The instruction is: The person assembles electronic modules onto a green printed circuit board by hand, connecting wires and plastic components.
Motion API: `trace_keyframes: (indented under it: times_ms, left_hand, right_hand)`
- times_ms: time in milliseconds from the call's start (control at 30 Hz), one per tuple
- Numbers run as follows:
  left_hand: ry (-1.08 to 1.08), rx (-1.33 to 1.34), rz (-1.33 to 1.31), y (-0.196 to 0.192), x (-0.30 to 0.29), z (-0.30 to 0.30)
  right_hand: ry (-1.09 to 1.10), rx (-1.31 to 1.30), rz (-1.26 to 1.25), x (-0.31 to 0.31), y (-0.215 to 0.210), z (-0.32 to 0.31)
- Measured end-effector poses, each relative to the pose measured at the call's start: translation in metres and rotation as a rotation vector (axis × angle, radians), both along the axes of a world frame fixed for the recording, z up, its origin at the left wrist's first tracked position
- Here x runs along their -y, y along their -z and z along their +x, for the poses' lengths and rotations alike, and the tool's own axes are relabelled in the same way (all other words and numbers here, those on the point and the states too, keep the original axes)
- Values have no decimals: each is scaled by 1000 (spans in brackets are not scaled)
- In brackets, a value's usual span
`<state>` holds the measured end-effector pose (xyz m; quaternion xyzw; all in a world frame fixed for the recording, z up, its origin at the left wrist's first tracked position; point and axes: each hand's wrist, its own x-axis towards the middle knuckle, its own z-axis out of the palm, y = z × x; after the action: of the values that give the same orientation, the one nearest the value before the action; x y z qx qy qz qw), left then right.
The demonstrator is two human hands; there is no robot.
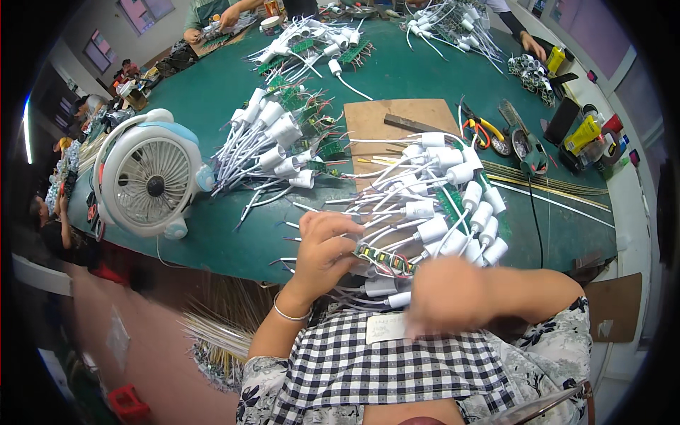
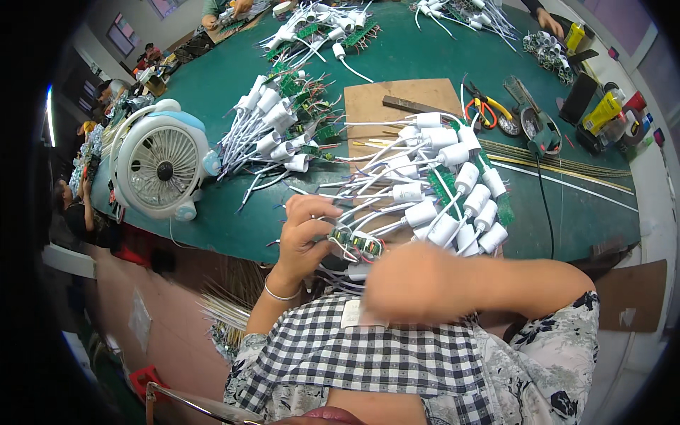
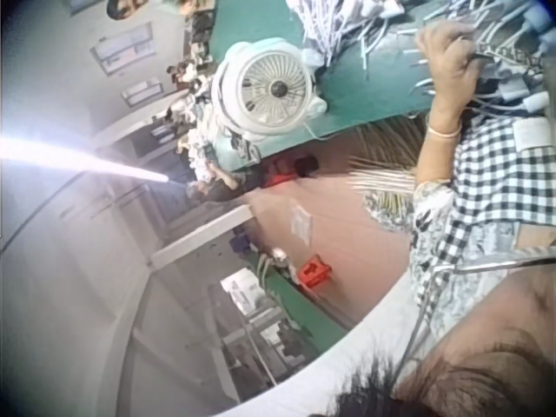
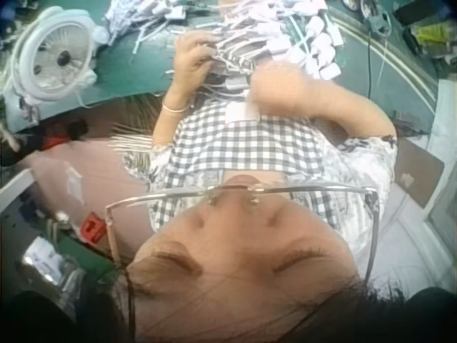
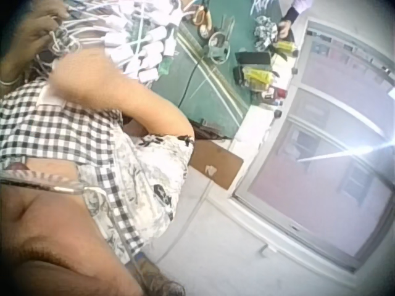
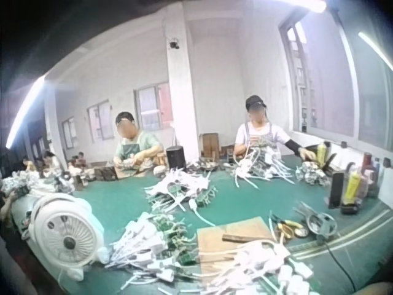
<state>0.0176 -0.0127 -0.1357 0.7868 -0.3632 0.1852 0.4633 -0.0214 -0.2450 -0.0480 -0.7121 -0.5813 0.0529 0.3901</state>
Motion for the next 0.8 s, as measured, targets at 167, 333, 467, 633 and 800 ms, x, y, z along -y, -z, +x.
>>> trace_keyframes:
  times_ms: [167,333,467,633,800]
  left_hand:
    - [21,68,30,-6,0,-3]
    - [3,76,148,-22,5,-10]
    - [-38,-256,69,-35,17,-9]
    - [-1,-134,207,-4,10,3]
    - [151,142,270,-29,10,-2]
  right_hand:
    - [475,79,5,-10,10,22]
    - [392,60,-11,-32,19,29]
    - [414,28,143,-38,30,41]
    - [233,-335,459,-10,-38,31]
    - [263,-534,165,33,2,37]
